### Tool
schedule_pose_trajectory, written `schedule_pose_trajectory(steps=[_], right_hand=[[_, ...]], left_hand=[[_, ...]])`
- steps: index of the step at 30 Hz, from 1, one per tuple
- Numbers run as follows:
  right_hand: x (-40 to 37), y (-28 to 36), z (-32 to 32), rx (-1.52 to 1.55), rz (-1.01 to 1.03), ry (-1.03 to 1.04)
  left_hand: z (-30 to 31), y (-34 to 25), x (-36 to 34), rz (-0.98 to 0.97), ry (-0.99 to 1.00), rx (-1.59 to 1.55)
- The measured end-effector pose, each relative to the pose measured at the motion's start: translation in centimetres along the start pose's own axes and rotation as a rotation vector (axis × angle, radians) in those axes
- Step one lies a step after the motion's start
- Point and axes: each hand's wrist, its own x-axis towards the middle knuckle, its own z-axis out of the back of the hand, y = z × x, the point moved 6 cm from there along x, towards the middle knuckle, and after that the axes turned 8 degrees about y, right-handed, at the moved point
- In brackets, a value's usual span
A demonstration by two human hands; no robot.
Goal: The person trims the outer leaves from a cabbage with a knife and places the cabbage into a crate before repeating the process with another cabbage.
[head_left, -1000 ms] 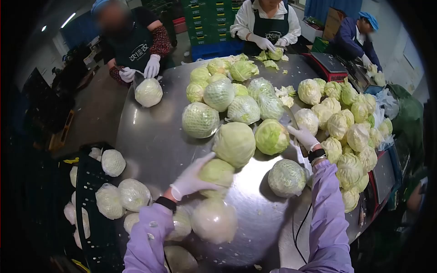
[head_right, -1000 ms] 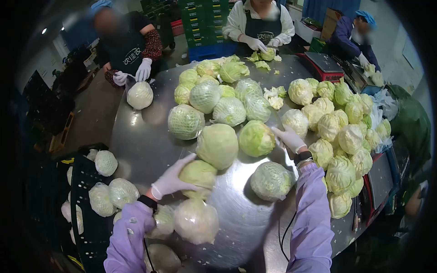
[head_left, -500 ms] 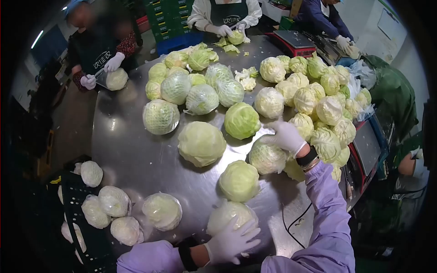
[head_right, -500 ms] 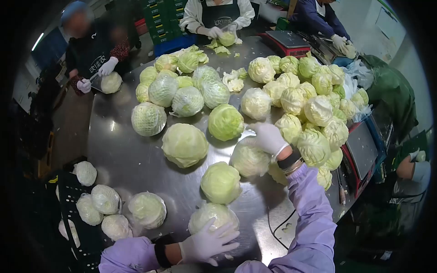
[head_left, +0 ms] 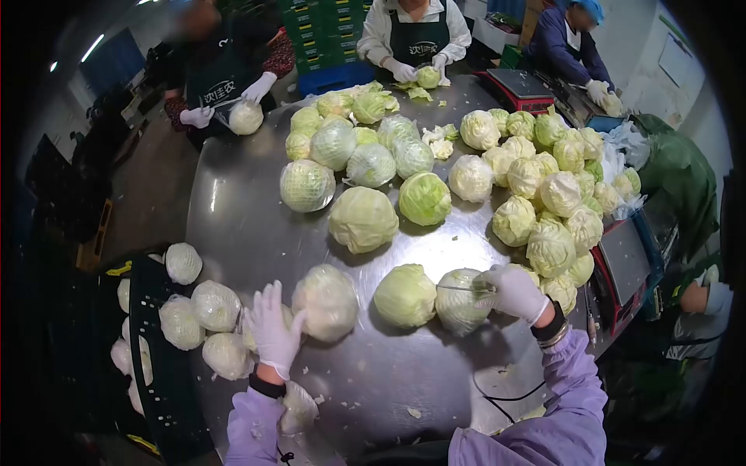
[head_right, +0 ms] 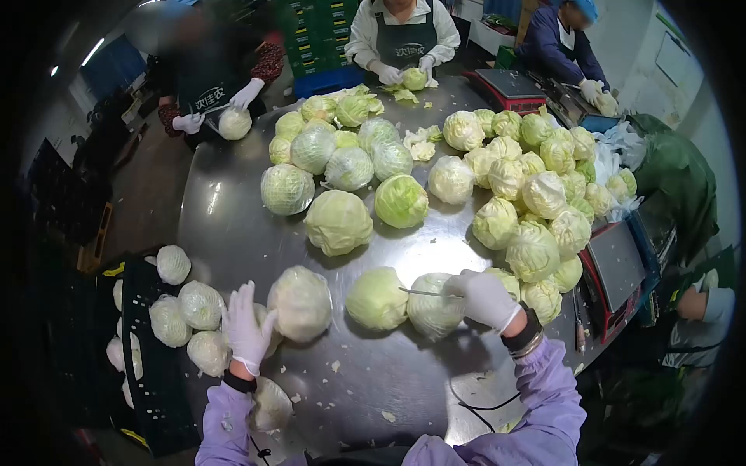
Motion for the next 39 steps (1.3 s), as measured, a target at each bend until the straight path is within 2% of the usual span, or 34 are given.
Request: schedule_pose_trajectory(steps=[1, 2, 3, 4, 5, 6, 7, 8, 9, 10, 11, 12, 13, 14, 15, 16, 18, 19, 20, 21, 23, 25, 26, 27, 28, 29, 30, 31, 33, 34, 35, 37, 38, 39], right_hand=[[-0.6, 0.5, -0.6, -0.004, 0.003, -0.001], [-1.3, 0.5, -0.9, -0.099, -0.079, -0.106], [-2.4, 0.6, -1.2, -0.193, -0.163, -0.207], [-3.0, 1.1, -2.4, -0.099, -0.181, -0.088], [-3.7, 2.0, -2.9, -0.106, -0.178, -0.084], [-4.4, 2.7, -3.3, -0.076, -0.205, -0.092], [-5.1, 3.6, -3.8, -0.043, -0.229, -0.095], [-5.9, 5.4, -3.9, -0.044, -0.153, -0.127], [-6.3, 7.4, -4.5, 0.033, -0.175, -0.049], [-7.4, 9.5, -6.0, 0.001, -0.043, -0.036], [-7.9, 12.0, -6.4, 0.167, -0.084, 0.194], [-8.3, 12.4, -7.2, 0.323, 0.035, 0.126], [-8.6, 12.5, -7.8, 0.477, 0.159, 0.056], [-8.8, 12.1, -7.8, 0.461, 0.183, 0.05], [-9.0, 9.3, -7.9, 0.735, -0.122, -0.037], [-9.9, 7.3, -8.9, 1.006, -0.442, -0.124], [-9.8, 7.4, -11.3, 1.018, -0.499, -0.09], [-9.6, 7.0, -13.4, 1.031, -0.561, -0.053], [-9.2, 6.6, -17.3, 1.029, -0.494, -0.03], [-9.2, 7.6, -19.0, 1.238, -0.442, -0.154], [-9.3, 10.3, -20.1, 1.501, -0.526, -0.038], [-8.7, 12.2, -19.1, 1.658, -0.485, 0.153], [-7.7, 13.4, -17.8, 1.606, -0.413, 0.297], [-6.4, 14.9, -15.4, 1.545, -0.34, 0.431], [-5.1, 16.0, -12.2, 1.494, -0.302, 0.512], [-3.0, 14.8, -12.1, 1.452, -0.238, 0.463], [-0.4, 14.6, -8.8, 1.371, -0.135, 0.295], [1.3, 13.7, -5.0, 1.214, -0.181, 0.171], [8.0, 9.8, -2.2, 1.074, -0.081, -0.105], [11.4, 8.7, -0.9, 1.041, -0.045, -0.1], [13.6, 9.8, 2.1, 0.985, 0.029, -0.187], [20.9, 6.3, 2.0, 0.473, 0.086, -0.3], [22.8, 5.8, 2.5, 0.478, 0.079, -0.302], [24.7, 5.8, 2.8, 0.315, 0.064, -0.253]], left_hand=[[0.7, 0.2, 0.1, 0.017, -0.059, 0.005], [1.2, -0.7, -0.2, -0.075, -0.082, -0.044], [1.3, -1.2, -0.5, -0.076, -0.081, -0.048], [0.3, -2.2, -0.8, -0.14, 0.064, 0.04], [-0.7, -2.8, -0.8, -0.202, 0.206, 0.128], [-0.9, -1.9, 0.0, -0.176, 0.157, 0.102], [-1.1, -0.5, 0.9, -0.196, 0.066, -0.065], [-0.6, 0.1, 1.6, -0.131, 0.096, -0.167], [-0.2, 0.7, 1.9, -0.07, 0.123, -0.265], [-0.1, 0.6, 1.2, -0.059, 0.119, -0.267], [0.0, -0.7, 0.5, -0.152, 0.145, -0.214], [0.0, -2.2, -0.1, -0.245, 0.166, -0.158], [-0.3, -3.6, -1.6, -0.338, 0.181, -0.24], [-0.9, -5.2, -3.8, -0.432, 0.189, -0.318], [-1.3, -7.1, -6.1, -0.479, 0.279, -0.337], [-3.8, -7.9, -8.4, -0.476, 0.369, -0.531], [-2.3, -12.7, -12.2, -0.483, 0.635, -0.503], [-4.9, -13.0, -14.3, -0.576, 0.524, -0.576], [-7.1, -13.3, -16.5, -0.607, 0.521, -0.557], [-8.1, -13.9, -18.5, -0.633, 0.435, -0.469], [-8.8, -12.2, -19.8, -0.496, 0.328, -0.416], [-7.6, -10.0, -20.2, -0.413, 0.241, -0.42], [-6.7, -8.7, -20.1, -0.333, 0.161, -0.419], [-6.0, -8.3, -20.1, -0.344, 0.144, -0.42], [-4.7, -6.7, -19.9, -0.173, -0.031, -0.4], [-3.5, -5.3, -19.7, 0.002, -0.205, -0.381], [-2.6, -5.2, -19.0, -0.002, -0.221, -0.382], [-1.7, -4.9, -18.3, -0.015, -0.225, -0.399], [-1.4, -4.3, -17.2, -0.026, -0.227, -0.406], [-3.2, -4.7, -16.1, -0.058, -0.07, -0.196], [-5.3, -4.8, -14.9, -0.092, 0.089, 0.015], [-6.6, -4.7, -13.0, -0.101, 0.042, 0.036], [-6.8, -4.8, -12.0, -0.079, 0.039, 0.004], [-6.9, -4.9, -11.1, -0.057, 0.035, -0.029]])
